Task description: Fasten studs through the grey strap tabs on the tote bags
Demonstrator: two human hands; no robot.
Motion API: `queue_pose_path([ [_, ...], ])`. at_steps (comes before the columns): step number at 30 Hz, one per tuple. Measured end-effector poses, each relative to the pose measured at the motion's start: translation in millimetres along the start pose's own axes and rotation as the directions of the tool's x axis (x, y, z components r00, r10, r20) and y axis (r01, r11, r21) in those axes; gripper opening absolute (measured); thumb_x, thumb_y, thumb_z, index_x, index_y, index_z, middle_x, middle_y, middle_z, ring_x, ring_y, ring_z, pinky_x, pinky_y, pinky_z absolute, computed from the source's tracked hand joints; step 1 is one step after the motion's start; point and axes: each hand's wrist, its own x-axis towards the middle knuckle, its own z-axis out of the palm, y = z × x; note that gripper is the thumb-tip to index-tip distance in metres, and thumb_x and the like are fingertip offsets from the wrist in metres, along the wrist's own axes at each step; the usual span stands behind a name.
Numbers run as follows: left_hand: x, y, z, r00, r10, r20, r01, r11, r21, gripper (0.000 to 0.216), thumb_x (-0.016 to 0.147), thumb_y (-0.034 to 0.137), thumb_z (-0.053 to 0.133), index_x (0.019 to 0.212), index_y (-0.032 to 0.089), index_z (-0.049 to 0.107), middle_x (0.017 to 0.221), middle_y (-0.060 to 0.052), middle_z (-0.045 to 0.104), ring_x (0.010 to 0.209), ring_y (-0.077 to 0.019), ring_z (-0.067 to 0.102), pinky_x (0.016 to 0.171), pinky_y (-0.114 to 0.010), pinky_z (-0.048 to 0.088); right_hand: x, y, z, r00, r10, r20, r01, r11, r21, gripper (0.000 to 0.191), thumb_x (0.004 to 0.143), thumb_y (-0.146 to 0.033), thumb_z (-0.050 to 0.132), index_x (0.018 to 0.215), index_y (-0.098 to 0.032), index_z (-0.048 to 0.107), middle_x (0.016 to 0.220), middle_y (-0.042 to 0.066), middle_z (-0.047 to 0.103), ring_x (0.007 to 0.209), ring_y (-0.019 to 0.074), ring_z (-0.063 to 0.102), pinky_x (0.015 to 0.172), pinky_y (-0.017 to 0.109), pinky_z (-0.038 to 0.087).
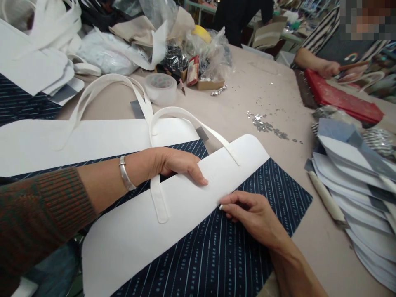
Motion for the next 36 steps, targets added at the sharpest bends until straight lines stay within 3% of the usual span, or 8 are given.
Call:
queue_pose_path([
  [7, 4.3, -2.8, -3.7, 0.998, -0.049, -0.030, 0.047, 0.996, -0.073, 0.035, 0.060, 0.031, 0.079, 0.089, 0.012, 0.071, 0.084, -0.011, 0.076, 0.082, -0.0301, 0.071, 0.082, -0.047, 0.057, -3.2, -3.2, 2.0, 0.997, -0.080, -0.019, 0.078, 0.991, -0.105, 0.012, 0.083, -0.026, 0.064, 0.084, -0.021, 0.075, 0.072, 0.001, 0.069, 0.060, 0.0102, 0.058, 0.056, 0.021, 0.048],
  [13, 5.8, -5.8, -10.9, 0.998, -0.062, -0.012, 0.060, 0.993, -0.099, 0.033, 0.065, 0.029, 0.078, 0.092, 0.012, 0.072, 0.086, -0.011, 0.076, 0.079, -0.0287, 0.072, 0.080, -0.045, 0.058, -4.9, 0.1, -3.0, 0.999, 0.047, -0.012, -0.044, 0.983, 0.176, 0.016, 0.078, -0.033, 0.071, 0.082, -0.018, 0.074, 0.067, 0.001, 0.068, 0.057, 0.0097, 0.059, 0.052, 0.019, 0.050],
  [17, 7.3, -5.7, -14.3, 0.998, -0.070, 0.007, 0.070, 0.994, -0.081, 0.035, 0.065, 0.031, 0.078, 0.093, 0.011, 0.071, 0.088, -0.011, 0.076, 0.080, -0.0283, 0.071, 0.082, -0.044, 0.057, -4.5, 0.8, -3.8, 0.999, 0.039, -0.005, -0.038, 0.979, 0.201, 0.014, 0.077, -0.030, 0.072, 0.082, -0.018, 0.074, 0.066, 0.001, 0.068, 0.055, 0.0084, 0.058, 0.052, 0.018, 0.051],
  [26, 5.9, -5.2, -12.4, 0.997, -0.077, -0.005, 0.076, 0.995, -0.072, 0.038, 0.065, 0.032, 0.078, 0.095, 0.011, 0.071, 0.088, -0.011, 0.076, 0.080, -0.0279, 0.071, 0.083, -0.044, 0.057, -4.2, 2.4, 6.2, 0.994, -0.076, -0.073, 0.075, 0.997, -0.020, 0.011, 0.084, -0.028, 0.066, 0.085, -0.020, 0.074, 0.067, -0.001, 0.067, 0.055, 0.0082, 0.057, 0.051, 0.018, 0.047],
  [36, 1.2, -3.7, -2.0, 1.000, -0.006, -0.014, 0.005, 0.999, -0.037, 0.031, 0.064, 0.035, 0.076, 0.087, 0.015, 0.071, 0.087, -0.009, 0.075, 0.089, -0.0296, 0.070, 0.083, -0.047, 0.056, -5.9, 1.5, 10.1, 0.961, -0.250, -0.118, 0.204, 0.931, -0.304, 0.007, 0.085, -0.025, 0.065, 0.081, -0.022, 0.069, 0.071, -0.005, 0.069, 0.060, 0.0088, 0.060, 0.059, 0.021, 0.045],
])
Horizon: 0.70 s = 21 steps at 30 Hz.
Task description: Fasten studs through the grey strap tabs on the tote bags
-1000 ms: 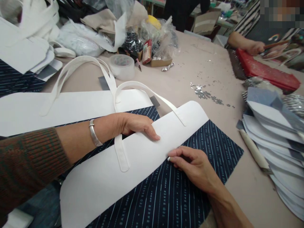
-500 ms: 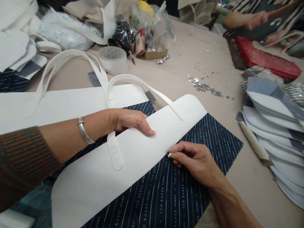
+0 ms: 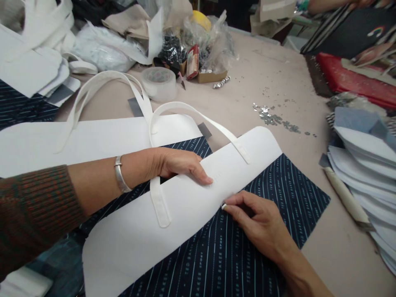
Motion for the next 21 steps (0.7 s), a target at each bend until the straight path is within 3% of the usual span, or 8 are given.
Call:
queue_pose_path([
  [6, 3.6, -6.4, -2.7, 1.000, 0.009, 0.016, -0.009, 0.999, -0.037, 0.032, 0.065, 0.032, 0.078, 0.090, 0.014, 0.071, 0.084, -0.007, 0.076, 0.087, -0.0260, 0.070, 0.085, -0.043, 0.056, 1.5, 0.7, -0.2, 1.000, -0.015, 0.023, 0.015, 1.000, 0.011, 0.010, 0.086, -0.026, 0.064, 0.078, -0.022, 0.068, 0.069, -0.004, 0.066, 0.060, 0.0094, 0.060, 0.060, 0.021, 0.046],
  [14, 2.7, -6.7, 1.9, 0.998, 0.058, 0.020, -0.058, 0.998, -0.003, 0.030, 0.066, 0.034, 0.076, 0.089, 0.015, 0.069, 0.080, -0.004, 0.075, 0.074, -0.0231, 0.071, 0.081, -0.041, 0.057, 4.5, 0.9, -1.9, 0.996, 0.026, 0.085, -0.028, 0.999, 0.016, 0.014, 0.086, -0.030, 0.063, 0.077, -0.021, 0.066, 0.065, -0.003, 0.064, 0.051, 0.0097, 0.055, 0.050, 0.021, 0.044],
  [21, 1.1, -8.9, 5.5, 0.995, 0.092, 0.034, -0.092, 0.996, -0.002, 0.028, 0.066, 0.036, 0.074, 0.085, 0.017, 0.069, 0.076, -0.003, 0.074, 0.075, -0.0241, 0.071, 0.076, -0.040, 0.058, 7.8, -2.2, 1.2, 0.997, 0.066, 0.029, -0.063, 0.995, -0.081, 0.019, 0.084, -0.031, 0.066, 0.070, -0.021, 0.057, 0.060, -0.004, 0.062, 0.052, 0.0106, 0.055, 0.052, 0.022, 0.043],
])
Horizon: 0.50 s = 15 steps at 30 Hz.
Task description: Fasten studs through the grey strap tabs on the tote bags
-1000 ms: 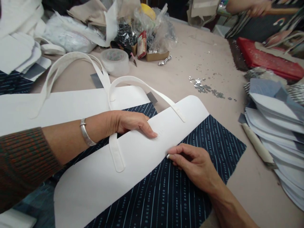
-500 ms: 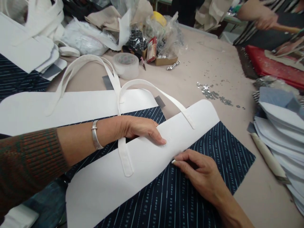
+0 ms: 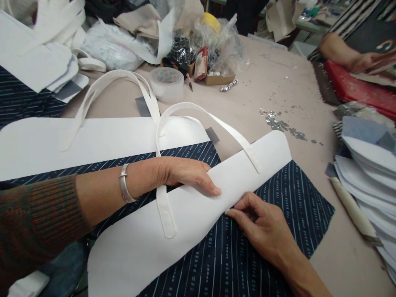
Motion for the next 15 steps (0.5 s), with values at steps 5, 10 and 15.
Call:
queue_pose_path([
  [5, 0.3, -1.6, 3.0, 0.995, -0.013, -0.094, 0.015, 1.000, 0.012, 0.036, 0.059, 0.036, 0.078, 0.087, 0.015, 0.068, 0.079, -0.005, 0.074, 0.070, -0.0221, 0.069, 0.070, -0.036, 0.057, -1.3, -2.0, 5.9, 0.999, 0.014, -0.051, -0.015, 1.000, -0.015, 0.018, 0.085, -0.031, 0.064, 0.072, -0.020, 0.057, 0.064, -0.002, 0.062, 0.055, 0.0112, 0.054, 0.055, 0.023, 0.042],
  [10, -16.2, 17.3, 19.2, 0.987, 0.047, -0.154, -0.008, 0.970, 0.243, 0.030, 0.062, 0.034, 0.069, 0.085, 0.015, 0.068, 0.076, -0.004, 0.071, 0.068, -0.0212, 0.065, 0.063, -0.031, 0.052, -4.8, -1.8, -0.2, 0.987, 0.139, 0.083, -0.156, 0.955, 0.250, 0.022, 0.083, -0.040, 0.064, 0.077, -0.019, 0.058, 0.063, -0.002, 0.059, 0.054, 0.0120, 0.053, 0.051, 0.023, 0.045],
  [15, -65.9, 71.4, 54.6, 0.961, 0.240, -0.139, -0.017, 0.553, 0.833, 0.020, 0.075, 0.025, 0.053, 0.078, 0.015, 0.069, 0.081, -0.007, 0.071, 0.078, -0.0242, 0.064, 0.068, -0.031, 0.049, -17.1, 7.7, -31.5, 0.987, 0.122, -0.101, -0.099, 0.974, 0.204, 0.029, 0.084, -0.046, 0.058, 0.084, -0.017, 0.063, 0.062, -0.001, 0.059, 0.056, 0.0136, 0.056, 0.055, 0.025, 0.046],
])
